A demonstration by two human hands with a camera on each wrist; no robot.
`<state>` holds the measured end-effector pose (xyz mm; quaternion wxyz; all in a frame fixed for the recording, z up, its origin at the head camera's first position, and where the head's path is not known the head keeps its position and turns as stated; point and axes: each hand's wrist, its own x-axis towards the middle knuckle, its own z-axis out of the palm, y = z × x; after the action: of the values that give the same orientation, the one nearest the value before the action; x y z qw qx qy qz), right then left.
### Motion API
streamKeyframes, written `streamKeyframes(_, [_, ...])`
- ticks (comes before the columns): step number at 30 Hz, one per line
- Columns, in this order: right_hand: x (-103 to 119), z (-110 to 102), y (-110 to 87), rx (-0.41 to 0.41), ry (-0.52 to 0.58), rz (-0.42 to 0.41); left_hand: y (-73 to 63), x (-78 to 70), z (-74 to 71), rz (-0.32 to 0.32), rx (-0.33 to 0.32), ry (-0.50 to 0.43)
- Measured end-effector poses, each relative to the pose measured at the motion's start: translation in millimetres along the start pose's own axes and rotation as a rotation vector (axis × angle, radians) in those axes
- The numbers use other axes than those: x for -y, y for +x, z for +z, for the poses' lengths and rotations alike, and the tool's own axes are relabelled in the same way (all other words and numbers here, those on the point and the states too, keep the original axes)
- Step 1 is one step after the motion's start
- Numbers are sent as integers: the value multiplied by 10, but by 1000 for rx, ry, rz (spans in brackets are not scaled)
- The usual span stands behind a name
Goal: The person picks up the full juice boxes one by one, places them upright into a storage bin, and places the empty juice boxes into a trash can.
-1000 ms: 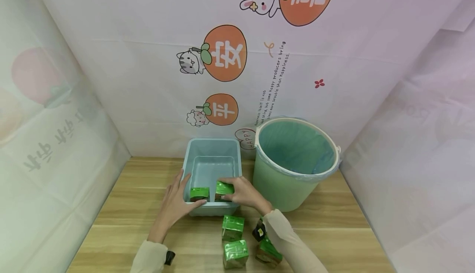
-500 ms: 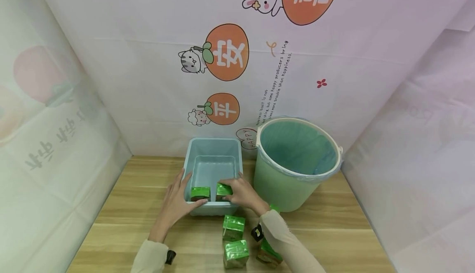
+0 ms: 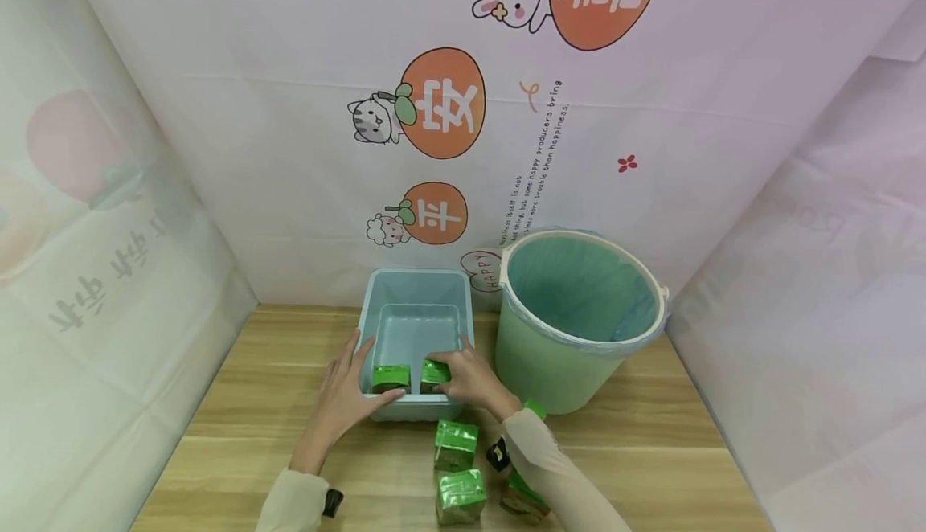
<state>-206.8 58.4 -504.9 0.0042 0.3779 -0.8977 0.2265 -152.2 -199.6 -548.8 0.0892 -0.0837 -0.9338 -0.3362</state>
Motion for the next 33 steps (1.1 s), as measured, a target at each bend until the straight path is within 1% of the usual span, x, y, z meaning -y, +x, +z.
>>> streamKeyframes(10, [16,3,28,47,21,35,-10,11,-3,4,-14,0])
streamKeyframes(15, [10,7,40,69,37,60,-15,-1,-3,-10,-9,-2])
streamKeyframes(20, [4,12,50,68,55,51,-16,-13,-7,-25,-2,-9])
streamKeyframes(24, [0,17,66,70,86,48,-12,-18,-5,-20,-7,-13])
streamKeyframes(33, [9,22,80,83,69,59,-5,-16,-4,-6,-10,-14])
